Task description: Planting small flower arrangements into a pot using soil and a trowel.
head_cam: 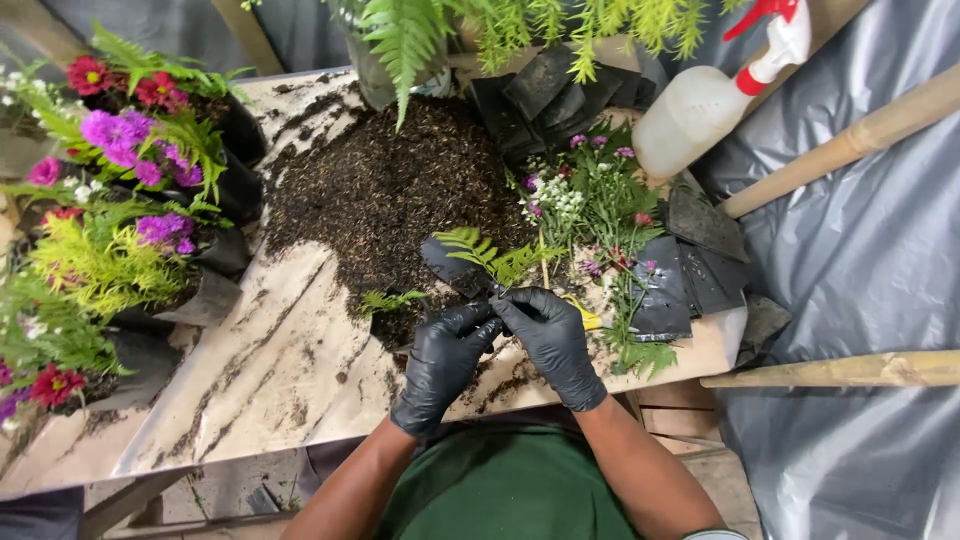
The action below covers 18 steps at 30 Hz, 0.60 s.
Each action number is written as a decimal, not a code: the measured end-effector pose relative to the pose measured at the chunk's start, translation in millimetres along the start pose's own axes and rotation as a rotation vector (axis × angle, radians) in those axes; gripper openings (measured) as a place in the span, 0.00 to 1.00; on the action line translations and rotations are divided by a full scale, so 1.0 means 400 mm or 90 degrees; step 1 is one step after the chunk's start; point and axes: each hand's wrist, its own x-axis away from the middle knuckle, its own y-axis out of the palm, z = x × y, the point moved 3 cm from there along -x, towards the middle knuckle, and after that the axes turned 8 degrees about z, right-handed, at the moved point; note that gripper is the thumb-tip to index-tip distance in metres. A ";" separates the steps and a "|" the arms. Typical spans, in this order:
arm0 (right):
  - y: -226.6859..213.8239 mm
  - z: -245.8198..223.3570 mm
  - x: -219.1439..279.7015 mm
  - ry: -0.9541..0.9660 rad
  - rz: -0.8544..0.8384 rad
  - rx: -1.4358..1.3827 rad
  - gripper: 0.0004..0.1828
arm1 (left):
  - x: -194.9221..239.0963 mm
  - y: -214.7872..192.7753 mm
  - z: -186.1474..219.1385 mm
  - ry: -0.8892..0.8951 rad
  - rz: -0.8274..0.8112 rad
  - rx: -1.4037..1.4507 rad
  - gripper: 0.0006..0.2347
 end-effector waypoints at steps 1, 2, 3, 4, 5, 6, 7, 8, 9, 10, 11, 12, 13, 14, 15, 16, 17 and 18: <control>0.003 0.016 0.004 -0.034 -0.011 0.018 0.06 | -0.002 -0.002 -0.028 -0.018 -0.002 -0.001 0.10; 0.008 0.023 0.007 -0.033 -0.016 0.018 0.06 | 0.003 -0.009 -0.022 -0.020 0.003 0.000 0.10; 0.014 0.027 0.010 -0.057 -0.029 0.038 0.06 | 0.008 -0.018 -0.017 -0.026 0.026 -0.013 0.10; 0.019 0.031 0.013 -0.083 -0.041 0.058 0.06 | 0.012 -0.026 -0.011 -0.032 0.048 -0.026 0.10; 0.028 0.020 0.018 -0.083 -0.046 0.058 0.06 | 0.011 -0.035 -0.027 -0.033 0.053 -0.025 0.10; 0.037 0.008 0.022 -0.100 -0.060 0.048 0.05 | 0.008 -0.044 -0.044 -0.047 0.054 -0.046 0.09; 0.046 -0.004 0.027 -0.116 -0.073 0.038 0.04 | 0.005 -0.053 -0.061 -0.060 0.055 -0.067 0.07; 0.052 -0.005 0.028 -0.116 -0.075 0.039 0.04 | 0.006 -0.056 -0.068 -0.061 0.057 -0.066 0.07; 0.059 -0.007 0.029 -0.126 -0.079 0.042 0.06 | 0.007 -0.059 -0.076 -0.063 0.053 -0.102 0.07; 0.066 -0.008 0.031 -0.135 -0.083 0.046 0.07 | 0.008 -0.062 -0.084 -0.066 0.049 -0.137 0.06; 0.074 -0.016 0.030 -0.134 -0.086 0.047 0.07 | 0.007 -0.067 -0.085 -0.068 0.051 -0.136 0.06; 0.082 -0.027 0.030 -0.162 -0.093 0.053 0.07 | 0.005 -0.072 -0.083 -0.066 0.054 -0.137 0.05; 0.090 -0.038 0.029 -0.189 -0.099 0.058 0.08 | 0.003 -0.077 -0.081 -0.064 0.057 -0.137 0.04; 0.098 -0.055 0.031 -0.190 -0.099 0.059 0.08 | 0.018 -0.097 -0.050 -0.064 0.057 -0.137 0.04; 0.106 -0.074 0.032 -0.209 -0.094 0.088 0.08 | 0.033 -0.118 -0.015 -0.033 0.069 -0.117 0.07; 0.113 -0.092 0.034 -0.228 -0.088 0.118 0.07 | 0.049 -0.138 0.021 -0.003 0.079 -0.098 0.10; 0.125 -0.117 0.030 -0.228 -0.087 0.118 0.07 | 0.057 -0.149 0.019 -0.003 0.078 -0.098 0.10; 0.136 -0.140 0.026 -0.219 -0.088 0.111 0.09 | 0.068 -0.170 0.034 0.135 0.173 -0.073 0.07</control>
